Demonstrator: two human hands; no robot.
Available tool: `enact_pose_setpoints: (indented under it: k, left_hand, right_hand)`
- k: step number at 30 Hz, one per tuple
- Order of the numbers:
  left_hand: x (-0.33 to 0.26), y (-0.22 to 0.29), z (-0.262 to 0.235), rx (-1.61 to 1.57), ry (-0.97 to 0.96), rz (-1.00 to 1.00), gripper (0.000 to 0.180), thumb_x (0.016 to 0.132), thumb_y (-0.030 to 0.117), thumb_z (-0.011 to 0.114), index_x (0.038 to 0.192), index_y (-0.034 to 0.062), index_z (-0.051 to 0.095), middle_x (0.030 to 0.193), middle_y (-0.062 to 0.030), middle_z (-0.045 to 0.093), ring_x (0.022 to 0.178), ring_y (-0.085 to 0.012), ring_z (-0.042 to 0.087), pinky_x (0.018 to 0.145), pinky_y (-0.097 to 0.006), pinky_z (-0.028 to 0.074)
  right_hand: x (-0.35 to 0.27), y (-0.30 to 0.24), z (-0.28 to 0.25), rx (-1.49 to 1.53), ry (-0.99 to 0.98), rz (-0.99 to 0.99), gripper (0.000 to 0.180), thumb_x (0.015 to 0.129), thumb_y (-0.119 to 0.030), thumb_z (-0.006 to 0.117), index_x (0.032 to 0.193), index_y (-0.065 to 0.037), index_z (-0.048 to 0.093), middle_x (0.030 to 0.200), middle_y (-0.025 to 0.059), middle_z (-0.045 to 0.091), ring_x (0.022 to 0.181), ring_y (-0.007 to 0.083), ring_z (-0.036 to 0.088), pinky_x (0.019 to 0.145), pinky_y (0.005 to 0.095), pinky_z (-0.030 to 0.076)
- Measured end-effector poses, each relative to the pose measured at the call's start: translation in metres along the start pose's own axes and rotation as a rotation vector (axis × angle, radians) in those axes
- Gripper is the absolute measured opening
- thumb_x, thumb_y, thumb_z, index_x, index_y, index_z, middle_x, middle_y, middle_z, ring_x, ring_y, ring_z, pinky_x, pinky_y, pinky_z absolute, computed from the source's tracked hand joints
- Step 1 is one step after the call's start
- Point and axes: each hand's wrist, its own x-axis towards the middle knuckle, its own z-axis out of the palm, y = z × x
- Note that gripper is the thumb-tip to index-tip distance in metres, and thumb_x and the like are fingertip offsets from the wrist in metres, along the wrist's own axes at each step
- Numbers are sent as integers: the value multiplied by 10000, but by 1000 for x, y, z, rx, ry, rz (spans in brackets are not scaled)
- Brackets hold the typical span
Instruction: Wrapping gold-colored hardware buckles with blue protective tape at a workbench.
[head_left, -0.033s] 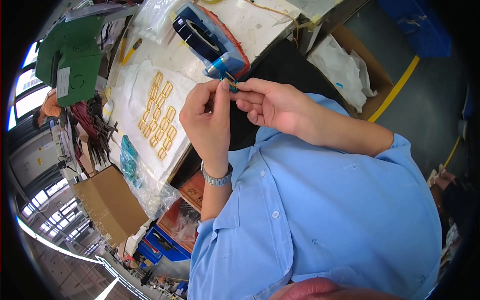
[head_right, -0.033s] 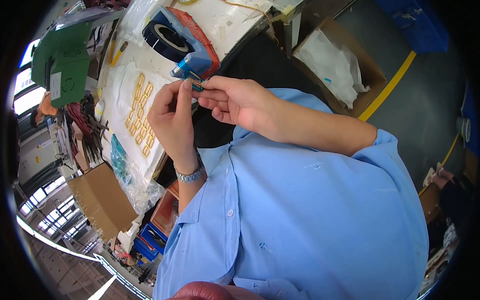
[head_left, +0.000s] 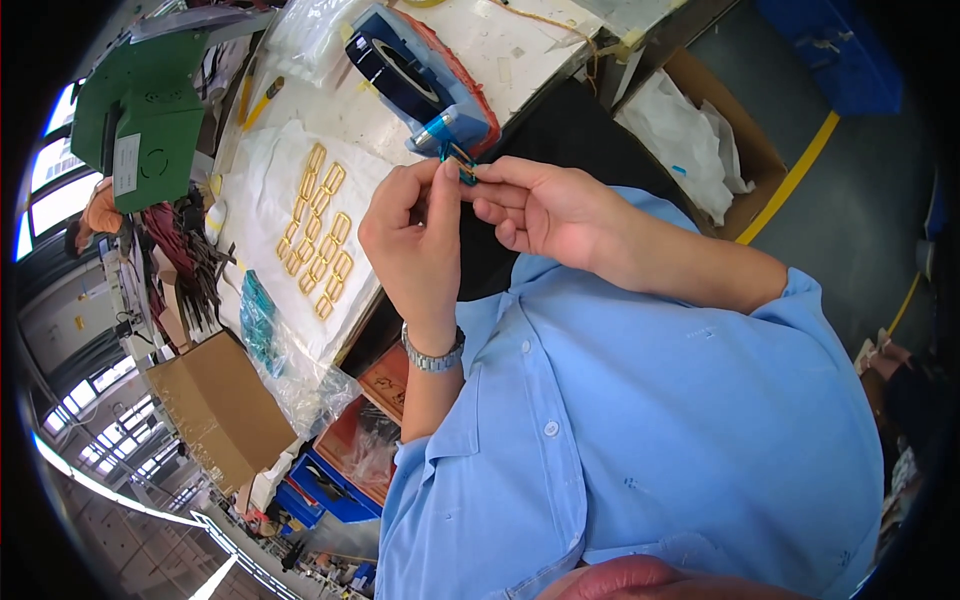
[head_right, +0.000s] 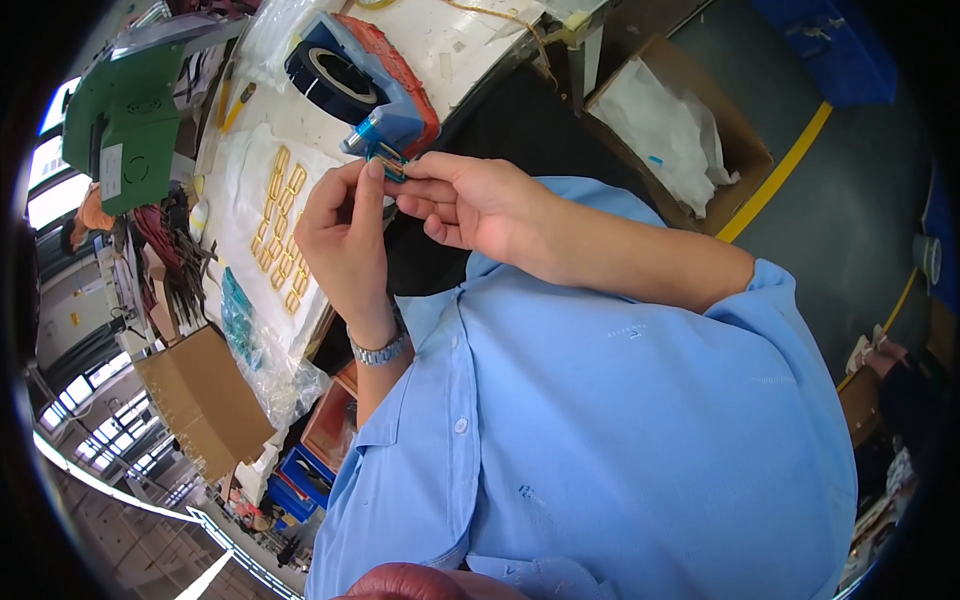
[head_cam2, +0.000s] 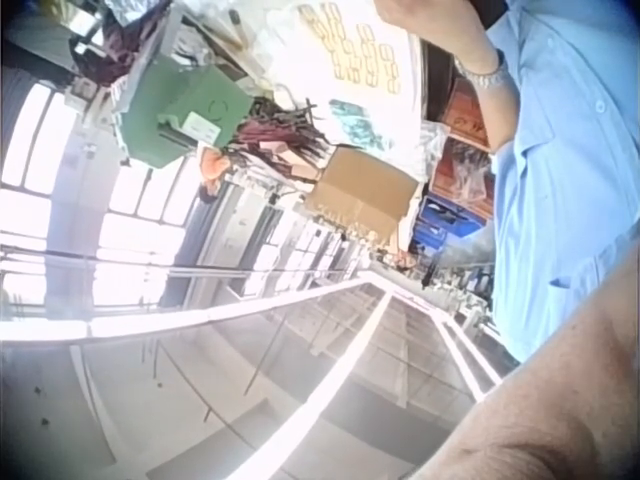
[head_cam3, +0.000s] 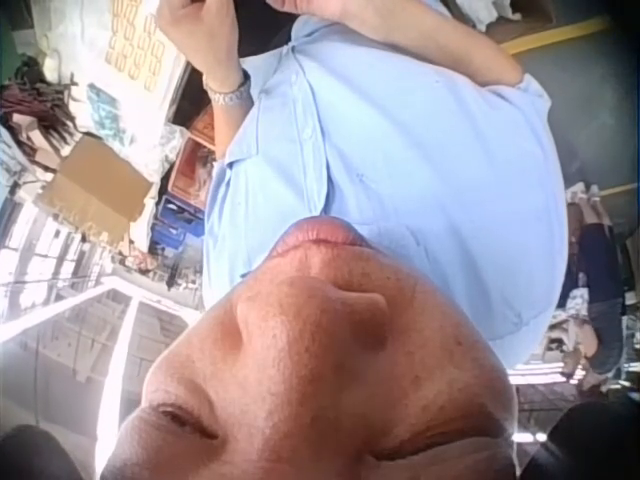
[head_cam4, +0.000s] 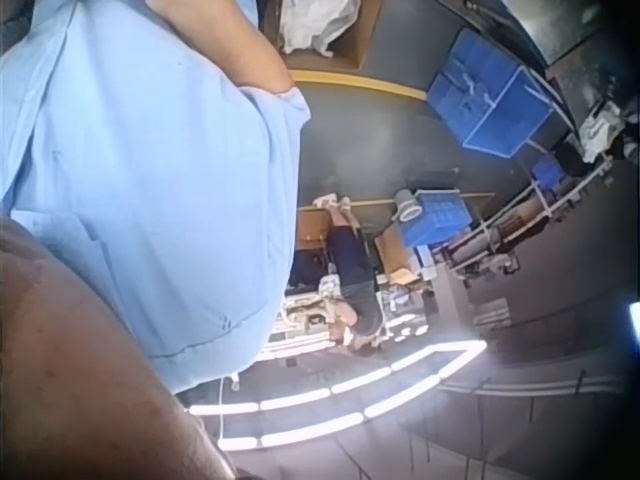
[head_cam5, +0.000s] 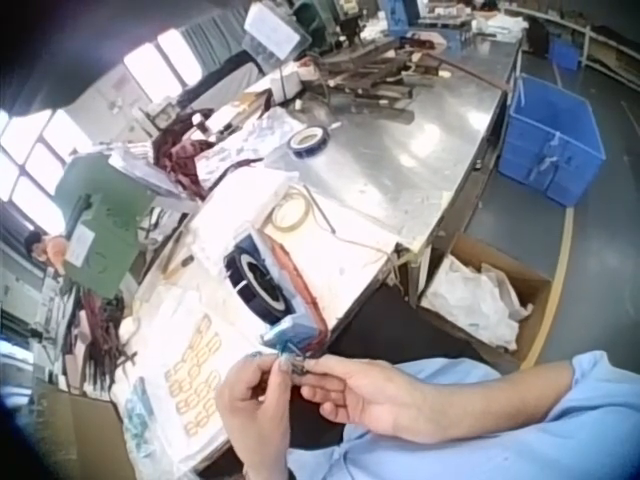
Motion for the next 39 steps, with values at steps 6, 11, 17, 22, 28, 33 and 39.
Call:
enact_pose_setpoints:
  k: [6,11,17,22,28,33,39]
  left_hand:
    - [1,3,-1,20,-34,11,125,973,75,759,914,-30,727,745,-30,620,643,-85,519,594,-255,415]
    - [9,2,-3,-14,-72,-44,143,982,92,751,912,-31,728,749,-22,646,638,-68,526,587,-245,420]
    - [20,7,-10,1,-180,-125,173,998,129,734,932,-31,735,753,-7,690,640,-44,543,594,-225,428]
    - [20,5,-14,-104,-184,-250,174,998,139,737,943,-26,744,752,27,669,659,-29,525,595,-220,418]
    - [22,6,-14,-58,-186,-218,188,995,152,746,933,-25,732,737,36,641,658,-28,508,587,-221,399]
    - [22,9,-13,-46,-198,-228,191,995,151,746,921,-24,727,715,46,609,653,-27,487,580,-220,378]
    - [15,6,-6,-85,-181,-291,207,993,154,744,896,-27,727,680,54,580,636,-28,465,568,-228,363]
  right_hand:
    - [0,0,-1,21,-8,25,145,1050,-186,686,1116,-71,745,995,34,781,916,139,726,732,260,559]
    - [5,-1,-3,35,-35,46,149,1064,-197,670,1126,-72,722,1074,40,783,839,107,687,683,256,538]
    - [6,-10,-15,-92,-149,19,261,1092,-268,622,1249,-78,707,1182,54,759,981,143,695,805,304,557]
    - [27,-16,-17,-241,-264,-165,359,1129,-323,549,1327,-57,687,1182,48,759,1109,170,698,946,344,547]
    - [36,-12,-8,-330,-246,-306,268,1075,-258,674,1239,-57,740,1095,18,763,968,101,705,826,258,559]
    - [30,-9,-1,-493,-131,-490,249,1011,-285,757,1102,-60,813,1004,9,763,900,90,678,768,269,547]
    - [29,-2,-4,-525,-78,-548,243,991,-263,768,1069,-38,815,936,30,753,830,87,668,664,248,521]
